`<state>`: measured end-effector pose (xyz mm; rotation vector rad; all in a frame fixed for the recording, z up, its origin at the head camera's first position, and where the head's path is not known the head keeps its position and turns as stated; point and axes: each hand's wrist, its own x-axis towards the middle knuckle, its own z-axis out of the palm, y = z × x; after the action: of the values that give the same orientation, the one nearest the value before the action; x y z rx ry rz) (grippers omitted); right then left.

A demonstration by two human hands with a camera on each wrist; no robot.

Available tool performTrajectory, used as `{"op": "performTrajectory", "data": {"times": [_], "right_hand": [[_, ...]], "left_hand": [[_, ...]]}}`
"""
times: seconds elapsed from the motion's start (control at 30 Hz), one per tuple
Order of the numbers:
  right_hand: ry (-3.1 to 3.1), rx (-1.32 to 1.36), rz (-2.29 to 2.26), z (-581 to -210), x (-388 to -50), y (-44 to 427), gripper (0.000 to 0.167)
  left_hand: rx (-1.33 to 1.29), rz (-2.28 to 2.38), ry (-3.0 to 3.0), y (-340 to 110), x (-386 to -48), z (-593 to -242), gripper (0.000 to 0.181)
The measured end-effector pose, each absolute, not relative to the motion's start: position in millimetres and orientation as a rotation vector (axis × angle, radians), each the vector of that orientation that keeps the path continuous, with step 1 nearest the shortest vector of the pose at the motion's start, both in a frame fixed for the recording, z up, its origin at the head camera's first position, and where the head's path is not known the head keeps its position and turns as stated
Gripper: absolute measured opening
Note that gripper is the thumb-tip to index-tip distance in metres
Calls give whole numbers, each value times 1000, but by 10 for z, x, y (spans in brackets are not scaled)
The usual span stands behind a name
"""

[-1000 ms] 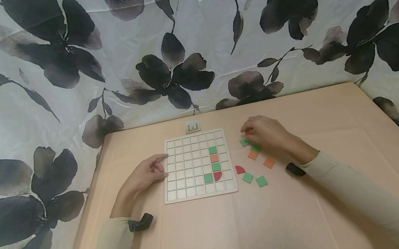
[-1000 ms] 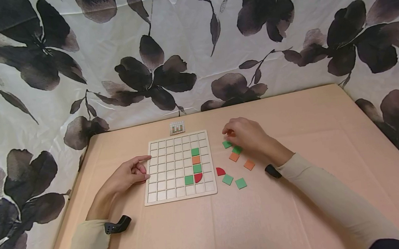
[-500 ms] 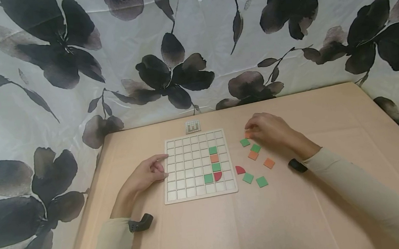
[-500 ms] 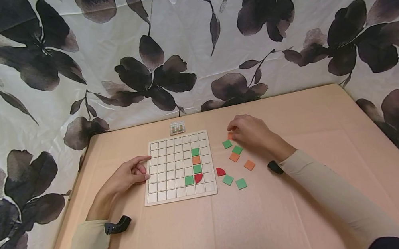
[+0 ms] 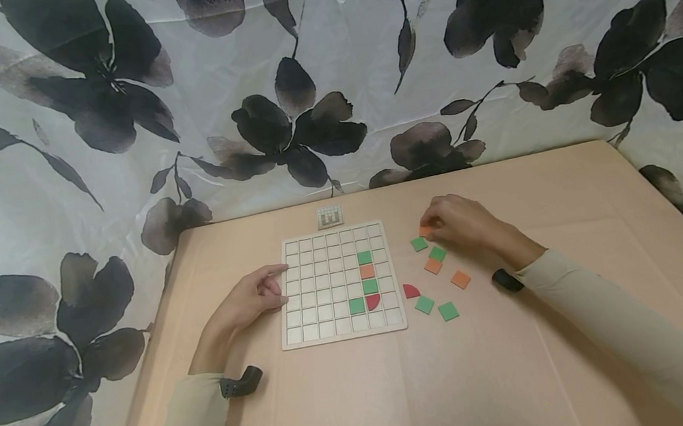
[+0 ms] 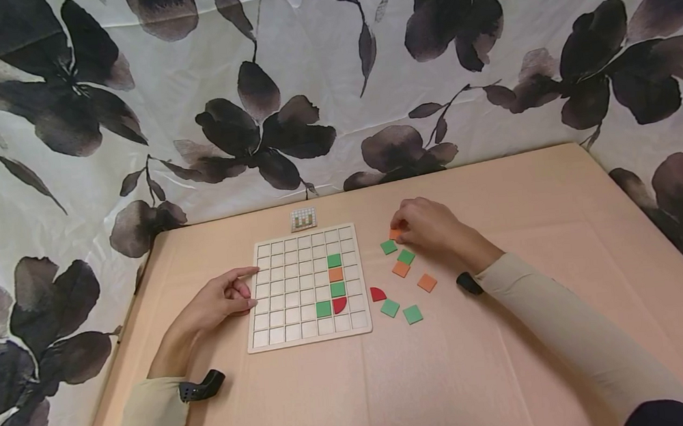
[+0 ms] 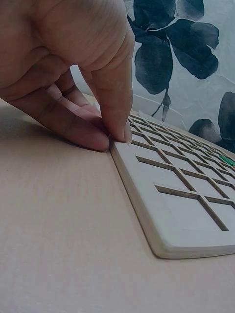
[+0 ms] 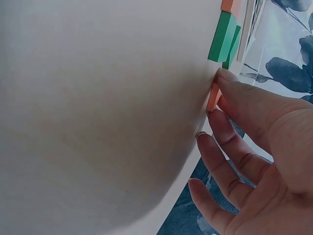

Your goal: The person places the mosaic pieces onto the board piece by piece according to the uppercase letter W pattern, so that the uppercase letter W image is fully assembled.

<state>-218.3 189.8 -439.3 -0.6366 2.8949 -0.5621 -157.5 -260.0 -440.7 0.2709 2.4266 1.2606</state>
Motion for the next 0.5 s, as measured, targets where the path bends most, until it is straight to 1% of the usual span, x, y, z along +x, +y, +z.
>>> {"op": "performTrajectory", "data": {"times": [0.2, 0.33, 0.5], "right_hand": [[2893, -662, -590, -4419, -2202, 1893, 23], [2878, -692, -605, -4426, -2220, 1888, 19], [2876, -758, -545, -4406, -2216, 1887, 20]], "left_hand": [[275, 1263, 2435, -2658, -1605, -4519, 68], [269, 1266, 2431, -2661, -1604, -4518, 69], [258, 1259, 2418, -2626, -1595, -4449, 67]]}}
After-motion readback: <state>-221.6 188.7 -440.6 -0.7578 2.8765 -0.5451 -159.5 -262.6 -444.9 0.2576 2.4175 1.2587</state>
